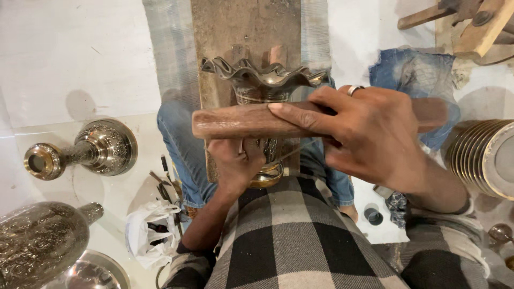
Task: The person uses a wooden mallet and a metal chisel to hammer decorative patterns into a silver-colored metal vase. They repeatedly strike the chisel against the vase's surface while rotating it to work on different sections.
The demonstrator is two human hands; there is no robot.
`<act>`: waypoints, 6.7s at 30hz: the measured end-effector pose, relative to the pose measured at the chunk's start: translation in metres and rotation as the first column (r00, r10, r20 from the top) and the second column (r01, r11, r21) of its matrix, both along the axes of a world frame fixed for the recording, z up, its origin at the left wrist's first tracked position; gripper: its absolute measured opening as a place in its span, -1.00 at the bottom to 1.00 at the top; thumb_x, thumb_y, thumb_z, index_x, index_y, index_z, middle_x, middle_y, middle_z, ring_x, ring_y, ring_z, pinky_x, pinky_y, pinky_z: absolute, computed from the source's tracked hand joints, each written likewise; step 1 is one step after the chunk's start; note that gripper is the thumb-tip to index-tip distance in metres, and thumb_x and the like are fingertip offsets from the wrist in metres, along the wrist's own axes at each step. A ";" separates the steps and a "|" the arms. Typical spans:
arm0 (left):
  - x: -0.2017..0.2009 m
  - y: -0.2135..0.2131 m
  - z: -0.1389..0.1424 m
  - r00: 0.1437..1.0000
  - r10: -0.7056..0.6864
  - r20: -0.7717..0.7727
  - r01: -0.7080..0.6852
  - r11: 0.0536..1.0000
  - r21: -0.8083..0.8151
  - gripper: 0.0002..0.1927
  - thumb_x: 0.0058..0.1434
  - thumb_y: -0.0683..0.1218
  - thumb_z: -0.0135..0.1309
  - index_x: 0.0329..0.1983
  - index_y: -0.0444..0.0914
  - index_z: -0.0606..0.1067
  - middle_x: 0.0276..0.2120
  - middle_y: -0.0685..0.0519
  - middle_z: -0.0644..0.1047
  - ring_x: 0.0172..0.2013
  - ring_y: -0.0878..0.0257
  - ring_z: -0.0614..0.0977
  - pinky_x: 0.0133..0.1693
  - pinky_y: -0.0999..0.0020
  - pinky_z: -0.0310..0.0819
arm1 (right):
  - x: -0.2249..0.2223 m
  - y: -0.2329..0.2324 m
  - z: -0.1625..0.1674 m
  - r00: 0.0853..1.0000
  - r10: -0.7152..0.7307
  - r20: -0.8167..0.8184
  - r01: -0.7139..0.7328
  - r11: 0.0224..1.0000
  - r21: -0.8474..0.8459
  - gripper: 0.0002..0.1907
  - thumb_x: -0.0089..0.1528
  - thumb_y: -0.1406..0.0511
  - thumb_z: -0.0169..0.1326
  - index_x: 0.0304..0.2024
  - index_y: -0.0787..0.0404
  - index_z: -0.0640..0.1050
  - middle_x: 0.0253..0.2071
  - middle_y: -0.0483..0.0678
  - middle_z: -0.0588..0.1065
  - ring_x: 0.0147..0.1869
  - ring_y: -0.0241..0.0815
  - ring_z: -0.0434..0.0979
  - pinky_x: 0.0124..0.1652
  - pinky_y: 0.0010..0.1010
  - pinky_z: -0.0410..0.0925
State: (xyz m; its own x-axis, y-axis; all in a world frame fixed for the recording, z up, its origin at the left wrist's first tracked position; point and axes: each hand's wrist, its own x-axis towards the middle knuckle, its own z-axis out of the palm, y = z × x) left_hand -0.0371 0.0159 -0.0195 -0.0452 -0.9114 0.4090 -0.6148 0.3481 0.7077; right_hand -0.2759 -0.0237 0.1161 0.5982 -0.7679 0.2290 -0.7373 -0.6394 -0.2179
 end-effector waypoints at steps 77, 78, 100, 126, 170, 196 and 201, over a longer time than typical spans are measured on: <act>0.051 -0.032 0.040 0.698 -0.716 0.007 0.703 0.686 0.187 -0.44 -0.03 -0.28 0.20 0.12 -0.21 0.49 -0.56 0.02 0.56 -0.61 0.24 0.58 -0.57 0.27 0.49 | -0.006 0.128 -0.095 0.665 -0.515 0.541 0.370 0.856 0.360 -0.42 0.01 0.55 0.17 0.12 0.27 0.55 -0.13 0.05 0.53 -0.20 -0.25 0.56 -0.19 -0.53 0.40; 0.049 -0.037 0.041 0.668 -0.744 0.005 0.725 0.653 0.219 -0.46 0.00 -0.25 0.23 0.12 -0.19 0.49 -0.56 0.03 0.56 -0.63 0.26 0.58 -0.58 0.30 0.49 | -0.003 0.136 -0.102 0.665 -0.483 0.570 0.368 0.876 0.312 -0.40 0.02 0.55 0.17 0.15 0.27 0.53 -0.09 0.09 0.53 -0.13 -0.23 0.57 -0.14 -0.51 0.41; 0.024 -0.079 0.027 0.213 -0.950 0.230 0.886 0.287 0.364 -0.32 0.08 -0.42 0.01 0.25 -0.05 0.45 -0.70 0.10 0.46 -0.74 0.37 0.43 -0.71 0.45 0.28 | 0.036 0.190 -0.161 0.408 -0.791 0.456 0.439 0.608 0.662 -0.30 0.06 0.49 0.23 0.29 0.36 0.46 0.05 0.16 0.57 0.06 -0.17 0.62 0.02 -0.45 0.48; 0.033 -0.075 0.029 0.317 -0.936 0.154 0.886 0.350 0.303 -0.27 -0.01 -0.43 0.05 0.22 -0.01 0.51 -0.48 0.01 0.66 -0.63 0.31 0.60 -0.62 0.42 0.48 | 0.031 0.189 -0.161 0.545 -0.595 0.590 0.658 0.740 0.138 -0.61 0.14 0.53 0.21 0.04 0.40 0.52 -0.21 0.13 0.57 -0.23 -0.15 0.65 -0.33 -0.48 0.51; 0.028 -0.048 0.030 0.569 -0.771 0.286 0.696 0.637 0.331 -0.52 0.09 -0.27 0.17 0.07 -0.05 0.48 -0.68 0.13 0.48 -0.71 0.29 0.46 -0.69 0.33 0.30 | -0.015 0.160 -0.139 0.490 -0.485 0.725 0.418 0.860 0.292 -0.39 -0.03 0.58 0.17 0.10 0.18 0.65 -0.32 -0.12 0.54 -0.38 -0.39 0.49 -0.45 -0.67 0.30; 0.026 -0.060 0.040 0.526 -0.814 0.245 0.699 0.578 0.420 -0.51 0.17 -0.23 0.20 0.17 -0.02 0.48 -0.56 0.05 0.57 -0.66 0.28 0.57 -0.67 0.40 0.47 | -0.012 0.157 -0.152 0.537 -0.405 0.740 0.454 0.878 0.151 -0.24 0.04 0.54 0.16 0.33 0.11 0.47 -0.17 0.08 0.54 -0.24 -0.20 0.57 -0.31 -0.44 0.45; 0.040 -0.047 0.035 0.664 -0.744 0.069 0.709 0.656 0.258 -0.54 0.17 -0.14 0.33 0.11 -0.09 0.47 -0.52 0.10 0.61 -0.59 0.32 0.61 -0.58 0.31 0.50 | -0.025 0.133 -0.110 0.726 -0.461 0.511 0.374 0.887 0.270 -0.26 0.04 0.53 0.13 0.31 0.15 0.48 -0.08 0.15 0.54 -0.16 -0.15 0.58 -0.21 -0.42 0.47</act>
